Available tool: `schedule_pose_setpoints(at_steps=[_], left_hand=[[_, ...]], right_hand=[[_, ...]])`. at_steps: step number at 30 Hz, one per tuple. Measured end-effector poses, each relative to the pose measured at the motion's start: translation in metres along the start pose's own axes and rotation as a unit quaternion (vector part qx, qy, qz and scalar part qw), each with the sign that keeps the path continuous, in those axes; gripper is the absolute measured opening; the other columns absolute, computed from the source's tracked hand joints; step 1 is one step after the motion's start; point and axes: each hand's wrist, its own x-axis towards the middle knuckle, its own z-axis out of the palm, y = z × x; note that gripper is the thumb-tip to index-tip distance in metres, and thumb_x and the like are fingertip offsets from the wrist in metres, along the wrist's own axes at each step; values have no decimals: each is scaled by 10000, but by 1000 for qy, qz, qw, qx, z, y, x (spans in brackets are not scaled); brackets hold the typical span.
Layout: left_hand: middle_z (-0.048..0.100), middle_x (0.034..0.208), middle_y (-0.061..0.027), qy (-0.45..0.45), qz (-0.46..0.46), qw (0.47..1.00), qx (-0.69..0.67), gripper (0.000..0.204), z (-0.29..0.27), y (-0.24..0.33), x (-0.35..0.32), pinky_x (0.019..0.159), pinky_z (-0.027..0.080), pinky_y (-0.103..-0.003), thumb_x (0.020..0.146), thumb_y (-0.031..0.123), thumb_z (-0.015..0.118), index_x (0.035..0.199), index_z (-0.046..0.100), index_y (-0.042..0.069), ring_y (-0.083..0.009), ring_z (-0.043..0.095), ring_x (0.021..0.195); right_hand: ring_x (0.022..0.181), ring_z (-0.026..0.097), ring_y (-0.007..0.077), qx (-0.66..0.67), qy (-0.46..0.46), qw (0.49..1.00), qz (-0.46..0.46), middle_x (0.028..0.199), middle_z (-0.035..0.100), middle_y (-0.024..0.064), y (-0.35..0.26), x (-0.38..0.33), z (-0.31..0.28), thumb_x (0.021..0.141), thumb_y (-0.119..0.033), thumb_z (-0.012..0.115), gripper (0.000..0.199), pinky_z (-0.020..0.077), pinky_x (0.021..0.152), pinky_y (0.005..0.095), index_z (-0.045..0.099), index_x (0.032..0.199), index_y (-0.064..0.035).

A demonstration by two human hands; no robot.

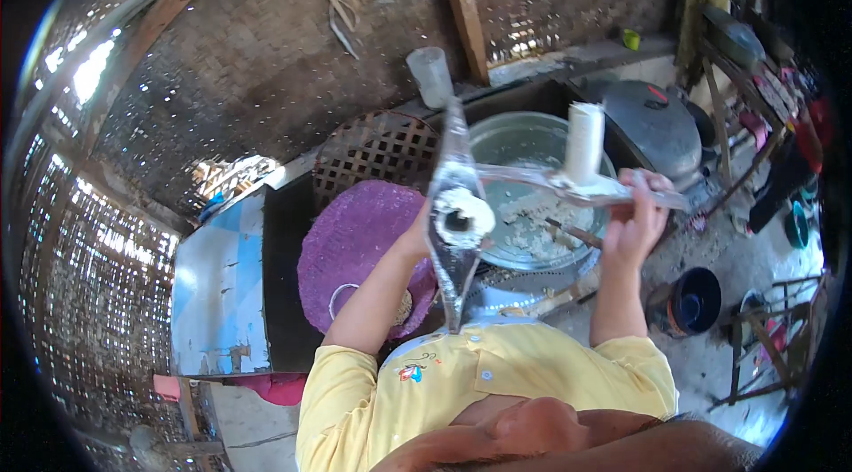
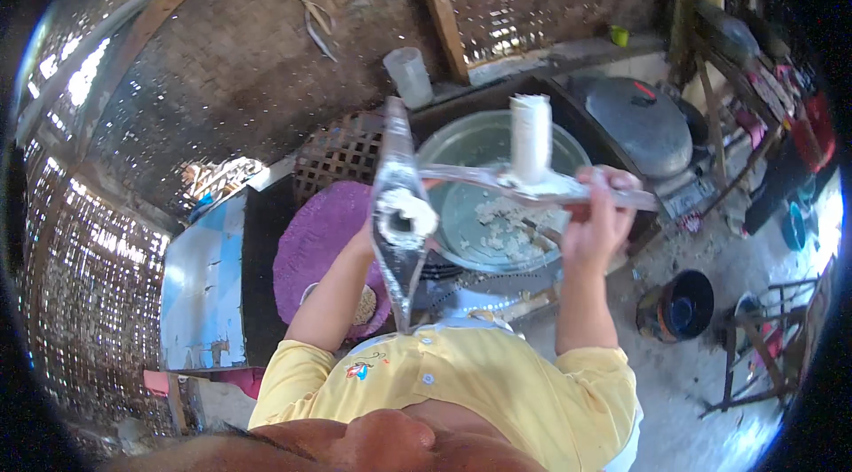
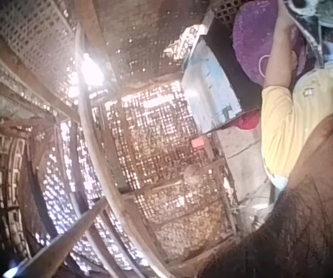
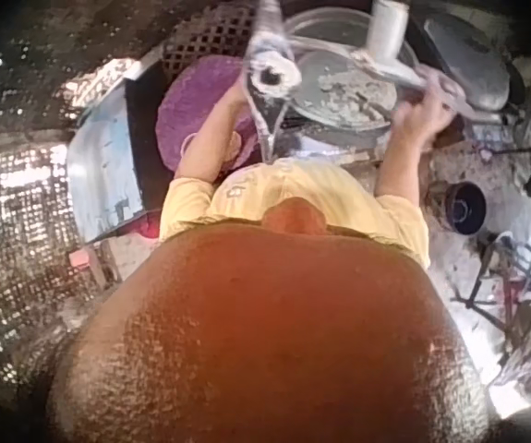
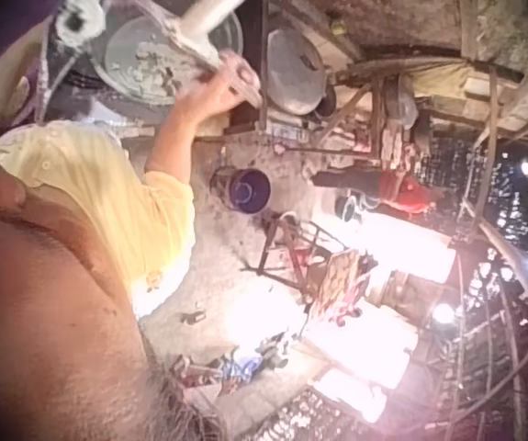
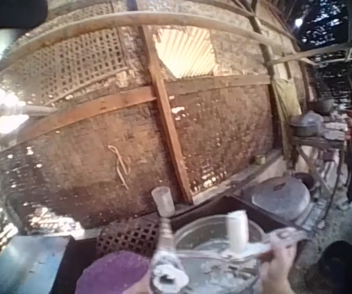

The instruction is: The person prepares crackers by using a spoon to scoop a dough mixture from a large bowl onto a specialized extruder tool and then pressing the mixture through a ring template onto a purple surface.

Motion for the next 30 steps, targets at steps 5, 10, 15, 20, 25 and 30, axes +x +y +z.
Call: schedule_pose_setpoints(at_steps=[5, 10, 15, 20, 25, 30], left_hand=[[462, 1117, -83, 45, 281, 942, -176, 233, 18, 29, 3, 902, 419, -441, 619, 116, 762, 785, 599, 106, -351, 420, 1138], [435, 1015, -45, 159, 260, 946, -109, 283, 0, 52, -33, 871, 443, -416, 665, 79, 734, 833, 517, 146, -322, 496, 1063], [425, 936, -32, 232, 234, 944, -17, 315, -2, 55, -61, 903, 424, -440, 672, 1, 669, 860, 465, 150, -242, 548, 914], [417, 892, -38, 239, 259, 935, 30, 260, -24, 44, -89, 952, 347, -498, 673, 67, 670, 781, 444, 133, -202, 546, 812], [422, 893, -30, 283, 210, 936, -10, 268, -9, 51, -88, 925, 369, -485, 666, 100, 685, 774, 444, 142, -176, 537, 792], [430, 883, -18, 293, 202, 934, -23, 263, -13, 50, -92, 894, 395, -465, 654, 99, 704, 771, 470, 128, -162, 526, 777]], right_hand=[[992, 502, 203, 49, -174, 965, 192, 1010, 490, 69, 43, -26, 4, 765, -134, 639, 293, 411, 846, 335, 441, 977, -93], [1067, 479, 246, -607, -562, 538, 161, 1097, 509, 140, 88, 16, -49, 681, -183, 682, 402, 402, 881, 370, 527, 1032, -63], [889, 600, 279, -788, -545, 201, 203, 933, 615, 150, 114, 25, -107, 714, -134, 595, 191, 497, 717, 377, 630, 868, -25], [783, 620, 295, -797, -549, 220, 123, 829, 630, 157, 95, 58, -109, 724, -69, 521, 147, 503, 683, 380, 634, 812, -34], [834, 629, 270, -877, -408, 224, 120, 893, 642, 131, 120, 86, -111, 781, -123, 478, 209, 511, 694, 366, 659, 858, -54], [861, 623, 273, -884, -379, 228, 152, 902, 640, 139, 168, 79, -144, 781, -112, 469, 218, 505, 722, 374, 668, 850, -57]])
